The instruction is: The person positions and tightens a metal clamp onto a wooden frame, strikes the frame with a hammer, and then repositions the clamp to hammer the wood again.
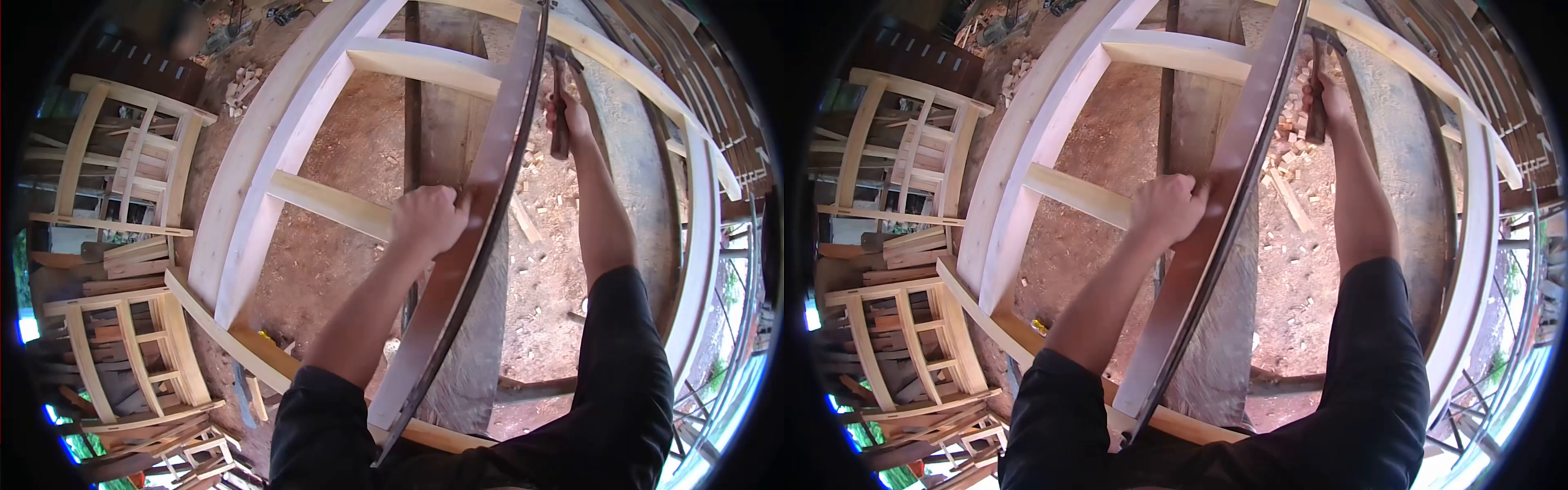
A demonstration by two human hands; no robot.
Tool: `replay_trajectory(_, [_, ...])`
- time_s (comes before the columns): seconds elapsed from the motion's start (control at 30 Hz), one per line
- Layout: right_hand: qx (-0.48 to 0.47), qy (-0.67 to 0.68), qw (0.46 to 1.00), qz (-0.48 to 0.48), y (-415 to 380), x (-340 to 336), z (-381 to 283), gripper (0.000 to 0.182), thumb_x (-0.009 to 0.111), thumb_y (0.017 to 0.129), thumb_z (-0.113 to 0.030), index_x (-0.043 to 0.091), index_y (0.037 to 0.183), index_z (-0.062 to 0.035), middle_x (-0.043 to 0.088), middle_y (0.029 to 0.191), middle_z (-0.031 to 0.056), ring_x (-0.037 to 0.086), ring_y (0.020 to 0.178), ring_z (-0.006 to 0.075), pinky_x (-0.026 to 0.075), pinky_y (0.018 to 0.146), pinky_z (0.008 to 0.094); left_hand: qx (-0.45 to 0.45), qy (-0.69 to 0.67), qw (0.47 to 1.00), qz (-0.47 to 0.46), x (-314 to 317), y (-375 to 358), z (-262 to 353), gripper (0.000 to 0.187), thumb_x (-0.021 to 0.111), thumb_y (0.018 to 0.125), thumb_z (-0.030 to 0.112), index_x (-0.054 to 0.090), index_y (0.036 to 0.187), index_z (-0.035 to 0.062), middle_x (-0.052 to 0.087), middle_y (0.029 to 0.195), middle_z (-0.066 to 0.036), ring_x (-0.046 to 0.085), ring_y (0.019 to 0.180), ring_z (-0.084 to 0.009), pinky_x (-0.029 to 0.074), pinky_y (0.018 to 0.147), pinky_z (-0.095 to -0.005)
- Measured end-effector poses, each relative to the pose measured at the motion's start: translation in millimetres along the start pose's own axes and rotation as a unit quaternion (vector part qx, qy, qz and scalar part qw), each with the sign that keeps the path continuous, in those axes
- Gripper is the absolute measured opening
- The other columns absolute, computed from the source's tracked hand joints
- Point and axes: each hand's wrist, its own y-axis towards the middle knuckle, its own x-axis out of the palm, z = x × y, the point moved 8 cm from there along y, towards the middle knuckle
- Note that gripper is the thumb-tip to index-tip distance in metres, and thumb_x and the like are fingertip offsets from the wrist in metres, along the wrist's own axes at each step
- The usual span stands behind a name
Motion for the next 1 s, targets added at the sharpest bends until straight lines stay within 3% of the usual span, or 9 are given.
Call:
replay_trajectory(0.23, [-0.031, -0.05, 0.997, 0.042, -243, 6, 17, 0.027, 0.048, 0.101, -0.033, 0.053, 0.101, -0.0065, 0.057, 0.076, 0.0052, 0.053, 0.059, 0.0152, 0.047, 0.054, 0.0305, 0.02, -0.089, 0.992, 0.092, -8, 3, -6, 0.051, 0.051, 0.093, 0.053, 0.07, 0.089, 0.006, 0.07, 0.091, -0.022, 0.067, 0.09, -0.0412, 0.053, 0.082, -0.0508])
replay_trajectory(0.33, [0.02, 0.074, 0.997, 0.004, -371, 20, 34, 0.031, 0.046, 0.098, -0.023, 0.052, 0.121, -0.003, 0.057, 0.087, 0.004, 0.05, 0.056, 0.0141, 0.043, 0.049, 0.0285, 0.068, -0.156, 0.976, 0.137, -9, 5, -12, 0.043, 0.051, 0.094, 0.048, 0.069, 0.086, 0.0098, 0.071, 0.094, -0.017, 0.068, 0.092, -0.0361, 0.054, 0.082, -0.0479])
replay_trajectory(0.47, [0.196, 0.193, 0.961, 0.001, -486, 21, 69, 0.033, 0.045, 0.102, -0.024, 0.051, 0.123, -0.0007, 0.051, 0.075, 0.0029, 0.047, 0.051, 0.0104, 0.039, 0.037, 0.0244, 0.113, -0.256, 0.901, 0.331, -23, -54, -51, 0.048, 0.054, 0.094, 0.047, 0.063, 0.074, 0.0049, 0.066, 0.068, -0.016, 0.065, 0.068, -0.0383, 0.052, 0.064, -0.0472])
replay_trajectory(0.53, [0.222, 0.077, 0.967, 0.101, -538, 24, 85, 0.032, 0.045, 0.102, -0.024, 0.051, 0.123, -0.0013, 0.05, 0.073, 0.0034, 0.047, 0.045, 0.0106, 0.039, 0.034, 0.0228, 0.171, -0.235, 0.943, 0.161, -11, -112, -68, 0.055, 0.054, 0.094, 0.052, 0.061, 0.07, 0.0033, 0.065, 0.066, -0.016, 0.065, 0.064, -0.0356, 0.05, 0.061, -0.0468])
replay_trajectory(0.67, [0.298, 0.038, 0.949, 0.097, -599, 60, 113, 0.03, 0.048, 0.097, -0.023, 0.052, 0.123, -0.007, 0.053, 0.075, 0.0027, 0.05, 0.046, 0.0124, 0.04, 0.037, 0.0263, 0.021, -0.205, 0.967, -0.146, 56, -202, -143, 0.076, 0.046, 0.089, 0.073, 0.065, 0.075, 0.0003, 0.067, 0.07, -0.017, 0.068, 0.071, -0.0304, 0.05, 0.069, -0.0441])
replay_trajectory(0.8, [0.326, -0.01, 0.937, 0.125, -630, 103, 136, 0.031, 0.051, 0.096, -0.025, 0.053, 0.122, -0.0074, 0.056, 0.076, 0.0019, 0.052, 0.05, 0.0123, 0.043, 0.04, 0.0276, 0.02, -0.247, 0.937, -0.246, 80, -222, -141, 0.093, 0.045, 0.085, 0.08, 0.069, 0.102, -0.0083, 0.068, 0.104, -0.031, 0.068, 0.098, -0.0321, 0.051, 0.082, -0.0426])
replay_trajectory(0.87, [0.323, -0.037, 0.934, 0.146, -640, 118, 150, 0.033, 0.052, 0.096, -0.027, 0.053, 0.123, -0.0068, 0.057, 0.076, 0.002, 0.052, 0.05, 0.0122, 0.044, 0.04, 0.0281, -0.001, -0.276, 0.938, -0.208, 80, -221, -141, 0.093, 0.049, 0.08, 0.083, 0.07, 0.103, -0.0053, 0.069, 0.106, -0.028, 0.068, 0.098, -0.0309, 0.051, 0.083, -0.0413])
replay_trajectory(0.9, [0.322, -0.047, 0.933, 0.151, -649, 122, 159, 0.034, 0.052, 0.097, -0.028, 0.053, 0.123, -0.0065, 0.057, 0.076, 0.0024, 0.053, 0.05, 0.0123, 0.044, 0.04, 0.0285, 0.071, -0.341, 0.917, -0.195, 51, -234, -131, 0.097, 0.055, 0.072, 0.086, 0.066, 0.095, -0.008, 0.07, 0.087, -0.02, 0.069, 0.086, -0.0293, 0.053, 0.077, -0.0397])
replay_trajectory(1.0, [0.29, -0.041, 0.947, 0.133, -665, 134, 194, 0.037, 0.053, 0.096, -0.028, 0.053, 0.124, -0.0046, 0.058, 0.077, 0.0051, 0.053, 0.05, 0.0131, 0.045, 0.038, 0.0294, 0.131, -0.224, 0.945, -0.201, 60, -233, -140, 0.083, 0.062, 0.075, 0.076, 0.068, 0.105, -0.0005, 0.071, 0.099, -0.019, 0.069, 0.091, -0.0325, 0.054, 0.078, -0.0424])
